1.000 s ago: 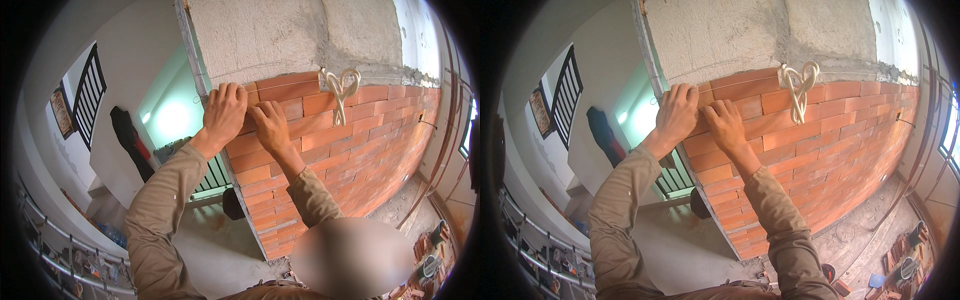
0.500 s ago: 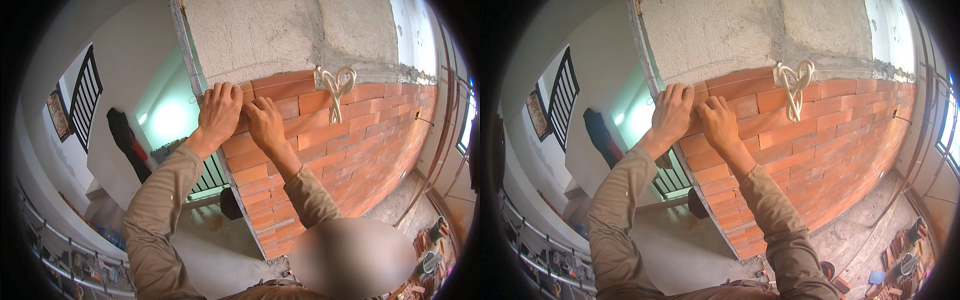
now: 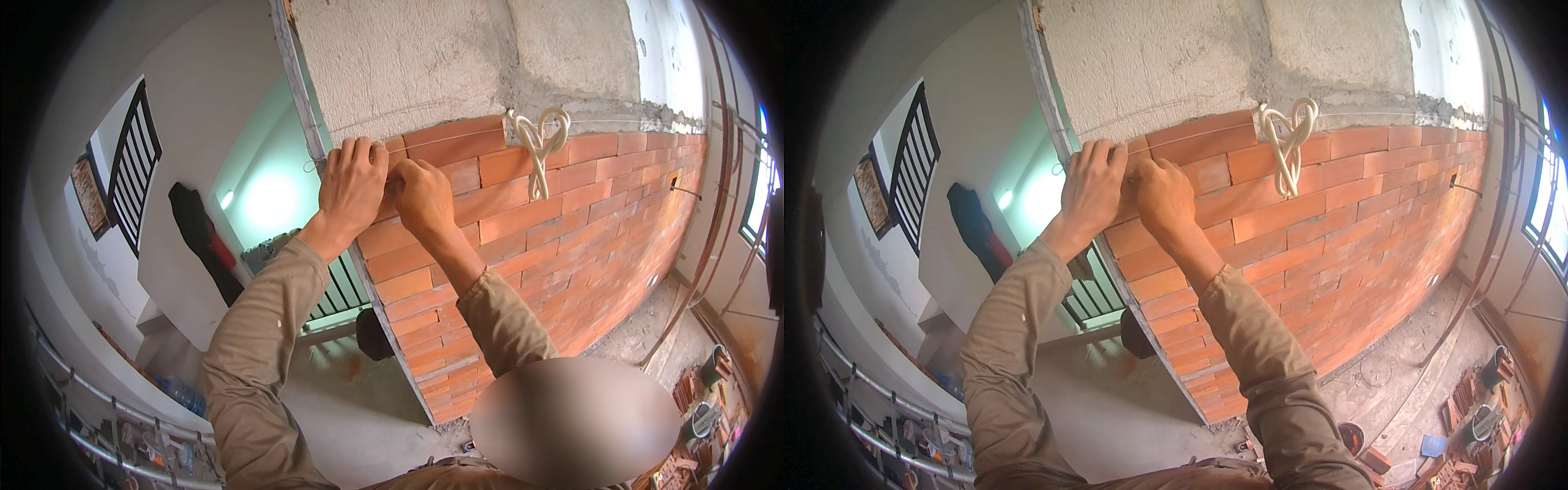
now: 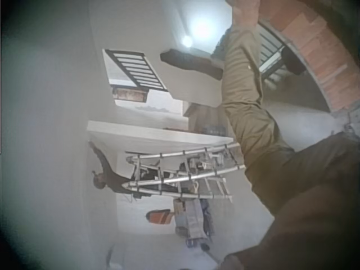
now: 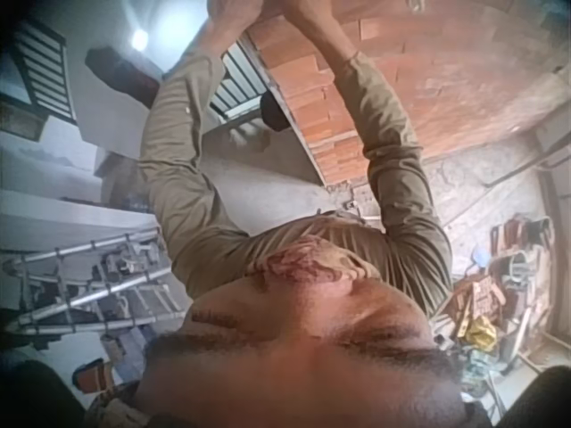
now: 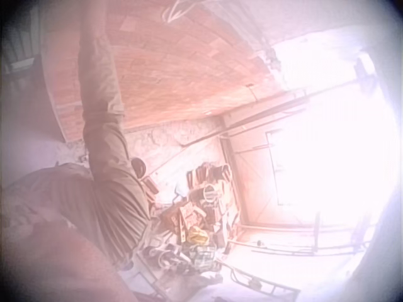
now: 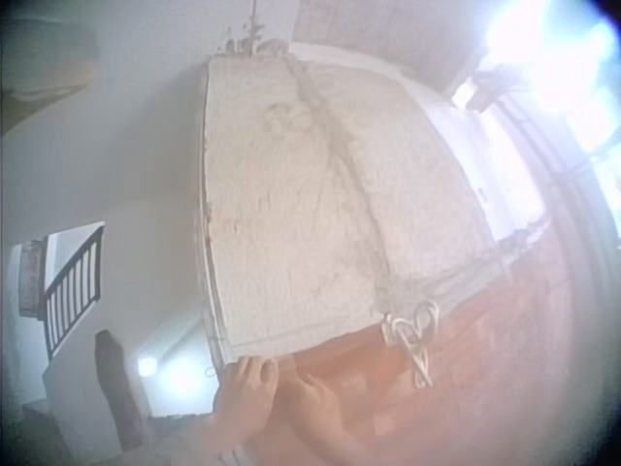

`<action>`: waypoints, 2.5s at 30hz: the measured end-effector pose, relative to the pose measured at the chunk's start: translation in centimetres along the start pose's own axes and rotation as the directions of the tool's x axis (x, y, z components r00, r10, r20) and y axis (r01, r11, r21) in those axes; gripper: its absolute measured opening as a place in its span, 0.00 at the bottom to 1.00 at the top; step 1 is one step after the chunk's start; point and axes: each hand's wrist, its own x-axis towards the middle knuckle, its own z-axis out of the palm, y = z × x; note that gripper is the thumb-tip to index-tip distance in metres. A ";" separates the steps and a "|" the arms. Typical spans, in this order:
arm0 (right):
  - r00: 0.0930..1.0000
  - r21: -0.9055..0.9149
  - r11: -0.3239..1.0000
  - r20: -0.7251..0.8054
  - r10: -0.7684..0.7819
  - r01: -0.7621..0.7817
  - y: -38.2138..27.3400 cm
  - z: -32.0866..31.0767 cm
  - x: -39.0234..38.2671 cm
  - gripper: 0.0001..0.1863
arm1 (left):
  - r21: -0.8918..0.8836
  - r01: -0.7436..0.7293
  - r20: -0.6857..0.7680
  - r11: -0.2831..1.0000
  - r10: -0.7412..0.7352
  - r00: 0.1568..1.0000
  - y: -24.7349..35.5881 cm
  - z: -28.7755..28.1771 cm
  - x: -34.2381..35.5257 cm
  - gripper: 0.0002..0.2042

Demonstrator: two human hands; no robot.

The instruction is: The person measures and marks a terracotta tile, then cuts it with an angle grinder. They apply mortar to the tile and affix it to a curved wall, tapping it into place with a hammer. The person repeats this process for additional tiles, aligning them along a guide string.

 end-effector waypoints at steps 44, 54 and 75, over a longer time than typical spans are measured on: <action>0.945 -0.236 0.929 -0.095 -0.314 0.284 0.0 0.8 -5.1 0.26 | -0.008 0.052 0.046 0.999 -0.051 0.998 -0.1 0.3 -0.4 0.26; 0.957 -0.114 0.972 -0.188 -0.223 0.204 2.2 -2.5 -7.4 0.25 | 0.012 -0.038 -0.040 0.999 0.039 0.998 0.6 -0.6 -1.3 0.19; -0.401 -0.897 0.278 0.408 0.820 -0.344 15.1 -35.7 -77.5 0.20 | -0.040 0.677 0.751 0.735 0.468 -0.465 38.5 3.3 -58.0 0.25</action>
